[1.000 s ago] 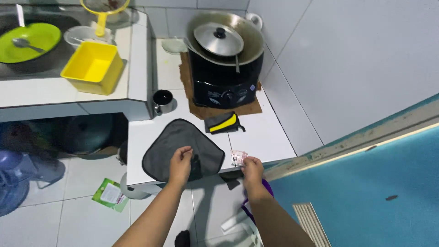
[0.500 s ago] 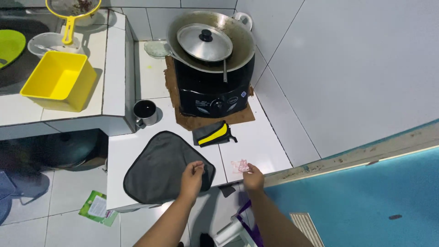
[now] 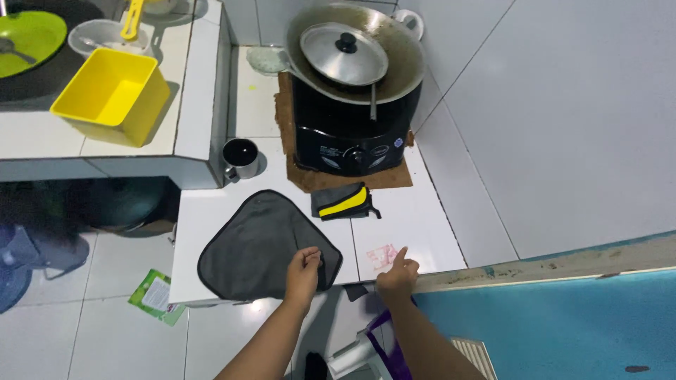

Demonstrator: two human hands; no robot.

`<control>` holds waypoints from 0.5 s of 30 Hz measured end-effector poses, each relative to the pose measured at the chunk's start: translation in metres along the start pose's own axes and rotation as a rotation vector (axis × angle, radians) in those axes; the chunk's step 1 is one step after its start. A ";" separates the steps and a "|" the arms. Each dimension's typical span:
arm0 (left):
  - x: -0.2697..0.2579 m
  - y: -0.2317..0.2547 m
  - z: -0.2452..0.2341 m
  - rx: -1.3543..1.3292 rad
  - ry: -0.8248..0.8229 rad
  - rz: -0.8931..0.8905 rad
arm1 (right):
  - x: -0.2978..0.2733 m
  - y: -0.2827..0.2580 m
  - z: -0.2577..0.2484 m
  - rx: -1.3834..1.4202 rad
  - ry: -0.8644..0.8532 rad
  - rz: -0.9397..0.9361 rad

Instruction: Organizing various household items including clothes, a mug, and a child's seat across different rooms.

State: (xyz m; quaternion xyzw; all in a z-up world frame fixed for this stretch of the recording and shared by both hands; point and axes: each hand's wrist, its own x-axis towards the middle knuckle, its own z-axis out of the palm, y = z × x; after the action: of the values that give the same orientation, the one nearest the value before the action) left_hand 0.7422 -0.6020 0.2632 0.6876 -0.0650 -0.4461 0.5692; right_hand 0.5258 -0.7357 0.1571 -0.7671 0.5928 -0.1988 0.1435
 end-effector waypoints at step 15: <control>0.023 -0.009 -0.040 -0.122 0.146 0.138 | -0.006 -0.140 -0.004 0.467 -0.510 0.264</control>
State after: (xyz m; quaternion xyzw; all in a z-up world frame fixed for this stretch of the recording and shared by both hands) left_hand 0.7794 -0.5837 0.2419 0.6762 -0.0432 -0.3578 0.6426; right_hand 0.6418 -0.6938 0.2240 -0.6555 0.5706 -0.1106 0.4822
